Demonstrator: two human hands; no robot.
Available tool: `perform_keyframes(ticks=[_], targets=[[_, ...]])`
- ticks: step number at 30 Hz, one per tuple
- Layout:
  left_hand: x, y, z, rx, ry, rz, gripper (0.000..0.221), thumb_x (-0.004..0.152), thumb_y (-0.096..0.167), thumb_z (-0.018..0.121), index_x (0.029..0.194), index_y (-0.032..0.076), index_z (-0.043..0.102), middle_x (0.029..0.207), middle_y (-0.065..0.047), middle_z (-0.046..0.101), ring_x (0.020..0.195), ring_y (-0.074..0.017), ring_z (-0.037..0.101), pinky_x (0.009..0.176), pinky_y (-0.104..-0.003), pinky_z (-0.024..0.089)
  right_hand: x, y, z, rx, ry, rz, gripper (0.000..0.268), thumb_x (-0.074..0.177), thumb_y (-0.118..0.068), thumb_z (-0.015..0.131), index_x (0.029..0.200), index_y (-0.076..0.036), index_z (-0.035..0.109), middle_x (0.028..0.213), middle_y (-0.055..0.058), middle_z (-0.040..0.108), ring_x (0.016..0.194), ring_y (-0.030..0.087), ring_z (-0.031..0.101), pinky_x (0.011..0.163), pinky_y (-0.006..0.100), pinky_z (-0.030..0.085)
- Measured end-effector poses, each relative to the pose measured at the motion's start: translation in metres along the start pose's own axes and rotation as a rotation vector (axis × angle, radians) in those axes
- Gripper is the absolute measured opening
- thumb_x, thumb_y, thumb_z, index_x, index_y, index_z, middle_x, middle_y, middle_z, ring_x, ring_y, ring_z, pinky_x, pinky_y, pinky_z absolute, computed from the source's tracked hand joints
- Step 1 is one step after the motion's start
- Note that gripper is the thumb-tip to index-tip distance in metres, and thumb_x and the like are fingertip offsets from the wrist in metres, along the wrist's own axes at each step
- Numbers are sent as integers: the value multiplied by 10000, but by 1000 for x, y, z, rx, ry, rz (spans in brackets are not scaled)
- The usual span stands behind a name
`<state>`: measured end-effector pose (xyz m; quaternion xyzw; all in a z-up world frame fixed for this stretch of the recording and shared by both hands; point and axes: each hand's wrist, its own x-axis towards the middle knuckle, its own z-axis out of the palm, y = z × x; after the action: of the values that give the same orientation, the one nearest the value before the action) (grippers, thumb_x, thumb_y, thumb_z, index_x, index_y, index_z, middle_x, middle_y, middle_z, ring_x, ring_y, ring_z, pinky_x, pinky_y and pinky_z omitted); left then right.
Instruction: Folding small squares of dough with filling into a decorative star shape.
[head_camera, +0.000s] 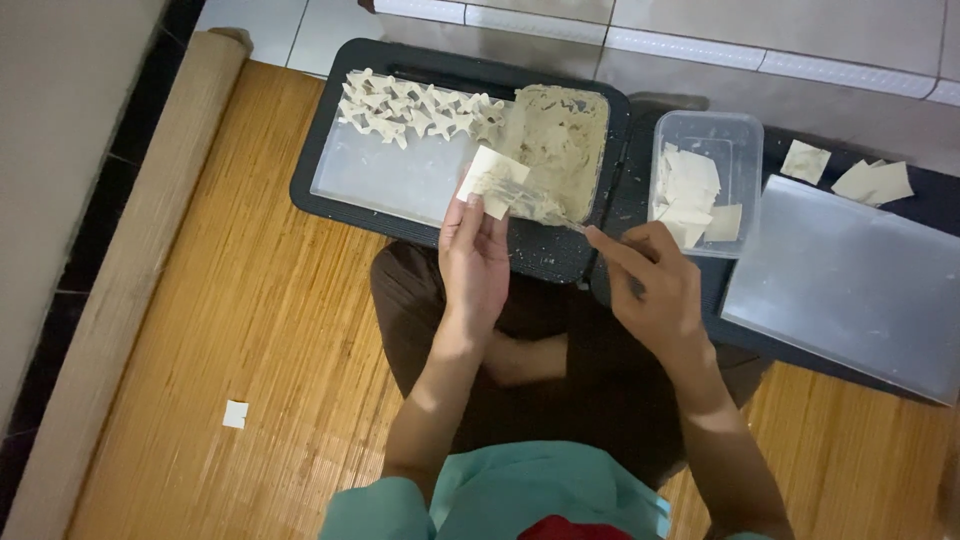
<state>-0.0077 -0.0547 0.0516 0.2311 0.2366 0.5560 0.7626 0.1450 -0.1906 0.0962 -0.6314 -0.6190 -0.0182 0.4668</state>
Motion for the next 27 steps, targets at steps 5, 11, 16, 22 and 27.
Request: perform_keyframes(ticks=[5, 11, 16, 22, 27], targets=[[4, -2, -7, -27, 30, 20, 491, 1084, 102, 525, 1551, 1, 411, 1528, -306, 449, 1370, -418, 509, 1145, -472, 486, 0, 1, -13, 28, -10, 24, 353, 992, 104, 617, 1217, -91, 807, 867, 102, 543, 552, 226, 552, 467, 315, 455], [-1, -7, -7, 39, 6, 31, 513, 1084, 139, 530, 1562, 6, 396, 1532, -286, 460, 1392, -387, 492, 1153, -444, 480, -1, 1, 1, 36, 26, 17, 368, 1012, 62, 592, 1252, -122, 802, 876, 74, 546, 557, 219, 558, 482, 307, 473], [-2, -3, -8, 24, -23, 49, 506, 1094, 129, 517, 1563, -5, 380, 1538, -325, 426, 1408, -423, 464, 1168, -490, 460, 0, -4, 9, 12, -2, -8, 352, 995, 69, 602, 1234, -98, 799, 826, 97, 544, 520, 278, 556, 435, 333, 455], [3, -6, -12, -26, 41, 74, 498, 1080, 115, 537, 1549, 1, 418, 1520, -304, 464, 1374, -413, 510, 1160, -472, 470, -4, -4, -1, -30, -9, -12, 358, 991, 74, 604, 1213, -111, 815, 860, 84, 567, 552, 274, 598, 475, 333, 495], [0, -1, -4, -23, -2, 99, 539, 1091, 118, 513, 1595, 34, 342, 1565, -297, 410, 1415, -404, 467, 1181, -484, 444, -3, -9, -6, 87, -8, 21, 314, 999, 53, 617, 1207, -105, 791, 868, 64, 552, 554, 207, 575, 480, 311, 473]])
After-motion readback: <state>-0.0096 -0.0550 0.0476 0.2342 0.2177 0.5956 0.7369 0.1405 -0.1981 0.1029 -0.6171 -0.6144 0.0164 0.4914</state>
